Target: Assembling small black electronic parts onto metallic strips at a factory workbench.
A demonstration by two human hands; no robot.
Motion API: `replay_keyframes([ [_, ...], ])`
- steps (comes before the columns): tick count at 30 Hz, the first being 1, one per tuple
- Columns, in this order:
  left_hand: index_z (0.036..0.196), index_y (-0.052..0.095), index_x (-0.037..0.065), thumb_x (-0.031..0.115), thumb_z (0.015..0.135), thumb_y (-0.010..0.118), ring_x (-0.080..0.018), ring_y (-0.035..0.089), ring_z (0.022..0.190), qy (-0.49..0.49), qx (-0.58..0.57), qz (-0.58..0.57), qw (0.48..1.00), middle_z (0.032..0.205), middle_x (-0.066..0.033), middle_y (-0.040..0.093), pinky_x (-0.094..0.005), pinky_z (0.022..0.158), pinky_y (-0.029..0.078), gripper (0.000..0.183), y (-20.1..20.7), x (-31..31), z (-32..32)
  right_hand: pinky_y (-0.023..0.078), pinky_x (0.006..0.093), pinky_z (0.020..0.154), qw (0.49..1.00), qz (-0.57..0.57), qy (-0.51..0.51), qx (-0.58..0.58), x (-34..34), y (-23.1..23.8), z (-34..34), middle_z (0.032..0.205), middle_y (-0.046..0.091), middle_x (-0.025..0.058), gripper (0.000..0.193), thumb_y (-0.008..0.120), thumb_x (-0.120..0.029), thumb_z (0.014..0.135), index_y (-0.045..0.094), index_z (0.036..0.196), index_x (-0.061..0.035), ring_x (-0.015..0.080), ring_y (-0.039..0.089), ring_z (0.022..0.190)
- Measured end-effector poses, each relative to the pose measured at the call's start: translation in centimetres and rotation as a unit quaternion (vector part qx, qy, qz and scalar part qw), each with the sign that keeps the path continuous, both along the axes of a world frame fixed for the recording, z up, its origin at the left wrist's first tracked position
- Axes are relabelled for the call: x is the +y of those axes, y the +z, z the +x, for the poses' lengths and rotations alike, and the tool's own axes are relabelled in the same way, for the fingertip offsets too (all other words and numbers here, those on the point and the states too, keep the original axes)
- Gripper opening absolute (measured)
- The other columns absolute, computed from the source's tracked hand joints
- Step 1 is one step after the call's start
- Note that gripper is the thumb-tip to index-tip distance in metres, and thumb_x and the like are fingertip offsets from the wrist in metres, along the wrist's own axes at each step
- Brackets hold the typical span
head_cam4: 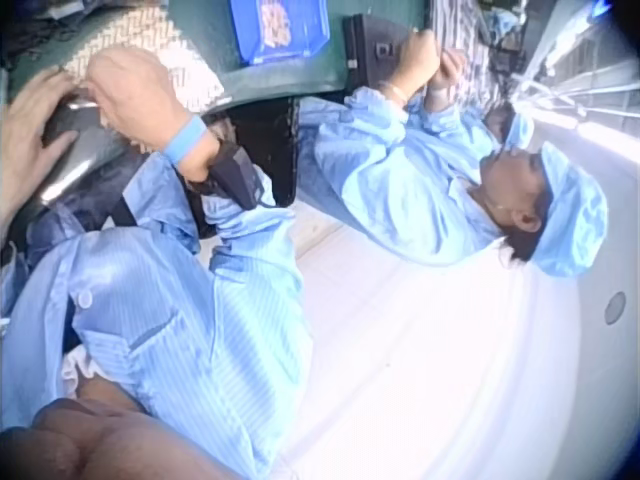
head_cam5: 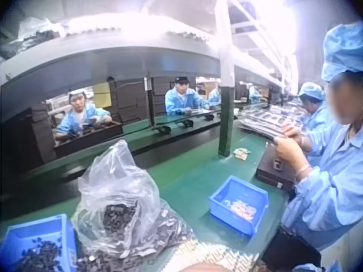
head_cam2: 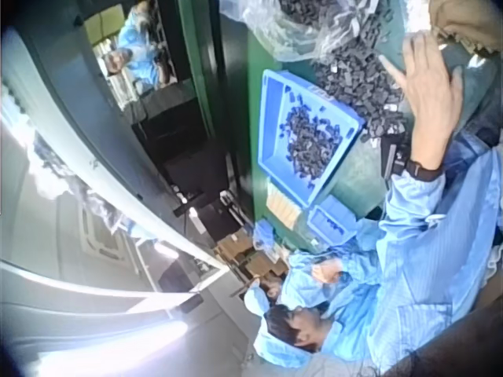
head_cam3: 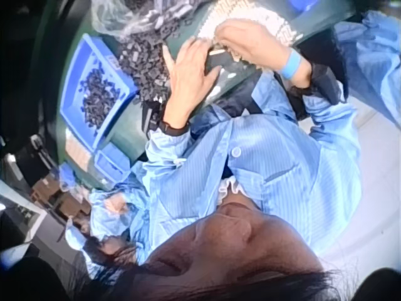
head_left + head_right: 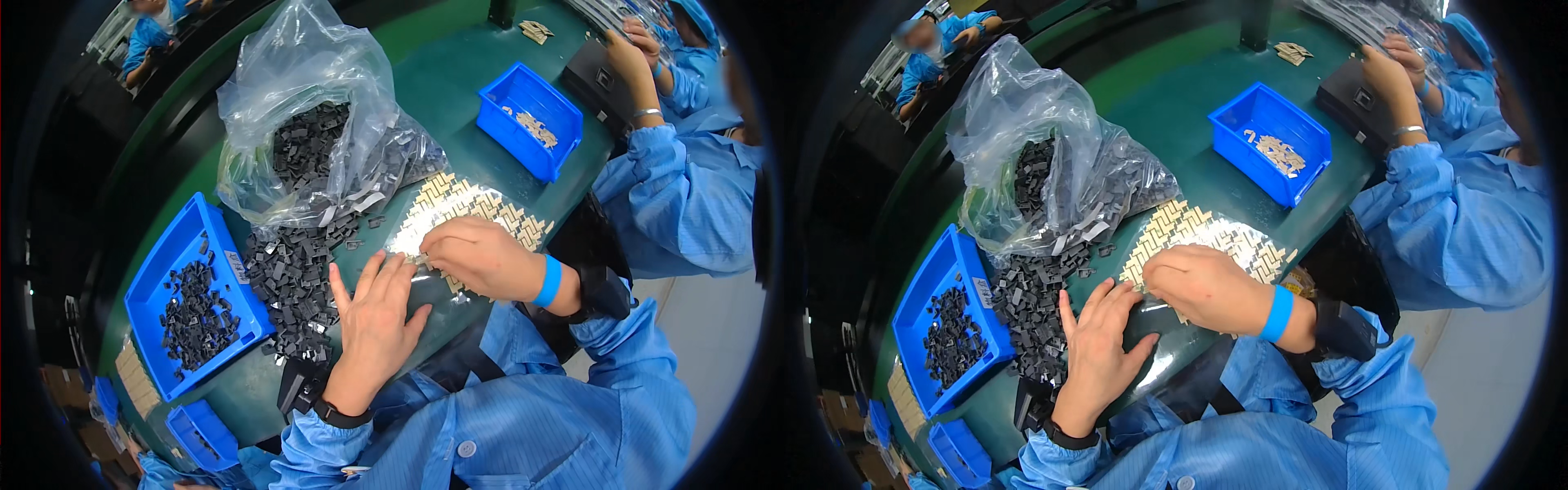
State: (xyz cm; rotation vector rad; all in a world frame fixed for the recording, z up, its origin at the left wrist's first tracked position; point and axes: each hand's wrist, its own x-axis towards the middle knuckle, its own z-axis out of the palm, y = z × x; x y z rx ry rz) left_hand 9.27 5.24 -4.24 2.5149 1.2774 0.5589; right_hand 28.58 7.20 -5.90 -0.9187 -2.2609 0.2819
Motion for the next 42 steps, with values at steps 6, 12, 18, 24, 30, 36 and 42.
replay_keyframes([
  [6,0.092,0.063,0.008,0.017,0.060,0.072,-0.0309,0.045,0.116,0.007,-0.040,0.009,0.999,0.115,-0.0147,0.053,-0.0499,0.102,0.019,0.035,0.4,-0.1,-0.6,0.042,0.0314,0.059,0.986,0.144,-0.019,0.079,-1.5,3.0,-0.3,0.079,0.057,0.0049,0.017,0.070,-0.005,0.063,0.063,0.079,-0.0049,0.0202,0.054,0.068],
  [12,0.097,0.061,-0.003,0.003,0.080,0.059,-0.0173,0.061,0.083,-0.076,-0.483,-0.530,0.693,0.092,-0.0122,0.063,-0.0264,0.072,0.046,0.018,3.1,-1.3,-2.8,0.042,0.0308,0.058,0.971,0.180,0.113,0.109,-2.3,4.6,-1.4,0.080,0.057,0.0062,0.021,0.064,-0.012,0.064,0.062,0.083,-0.0018,0.0196,0.054,0.071],
  [18,0.091,0.063,-0.006,0.001,0.082,0.059,-0.0157,0.062,0.069,-0.047,-0.502,-0.475,0.721,0.083,-0.0141,0.064,-0.0231,0.059,0.047,0.012,3.6,-2.5,-2.9,0.042,0.0318,0.059,0.969,0.147,0.117,0.161,-2.6,4.9,-2.0,0.081,0.058,0.0061,0.019,0.066,-0.013,0.067,0.061,0.081,-0.0021,0.0213,0.055,0.072],
  [24,0.090,0.064,-0.006,-0.003,0.081,0.059,-0.0154,0.061,0.067,-0.018,-0.493,-0.406,0.770,0.080,-0.0139,0.063,-0.0220,0.058,0.048,0.011,3.5,-3.7,-2.4,0.042,0.0323,0.064,0.977,0.059,0.085,0.185,-3.5,4.9,-2.5,0.083,0.057,0.0049,0.015,0.069,-0.011,0.070,0.060,0.080,-0.0033,0.0214,0.055,0.074],
  [30,0.092,0.065,-0.004,-0.005,0.076,0.062,-0.0121,0.060,0.064,0.012,-0.420,-0.252,0.871,0.082,-0.0123,0.064,-0.0197,0.056,0.045,0.017,3.0,-4.1,-2.0,0.041,0.0325,0.069,0.969,-0.047,0.092,0.225,-3.8,4.2,-2.6,0.086,0.058,0.0045,0.011,0.065,-0.010,0.074,0.059,0.081,-0.0038,0.0217,0.055,0.077],
  [36,0.091,0.065,-0.004,-0.003,0.075,0.063,-0.0109,0.059,0.063,0.014,-0.374,-0.160,0.913,0.081,-0.0121,0.065,-0.0195,0.054,0.045,0.015,2.7,-4.5,-1.9,0.043,0.0342,0.071,0.975,-0.087,0.059,0.197,-4.4,4.8,-3.2,0.092,0.060,0.0089,0.007,0.060,-0.004,0.079,0.059,0.085,-0.0016,0.0244,0.057,0.080],
  [42,0.083,0.064,-0.007,0.007,0.082,0.060,-0.0102,0.051,0.047,0.070,-0.447,-0.216,0.865,0.071,-0.0132,0.063,-0.0212,0.044,0.040,0.014,2.6,-4.7,-2.1,0.047,0.0277,0.069,0.873,-0.362,0.003,0.327,-4.1,5.4,-2.3,0.084,0.061,0.0079,0.007,0.056,-0.004,0.084,0.058,0.086,0.0018,0.0145,0.059,0.075],
])
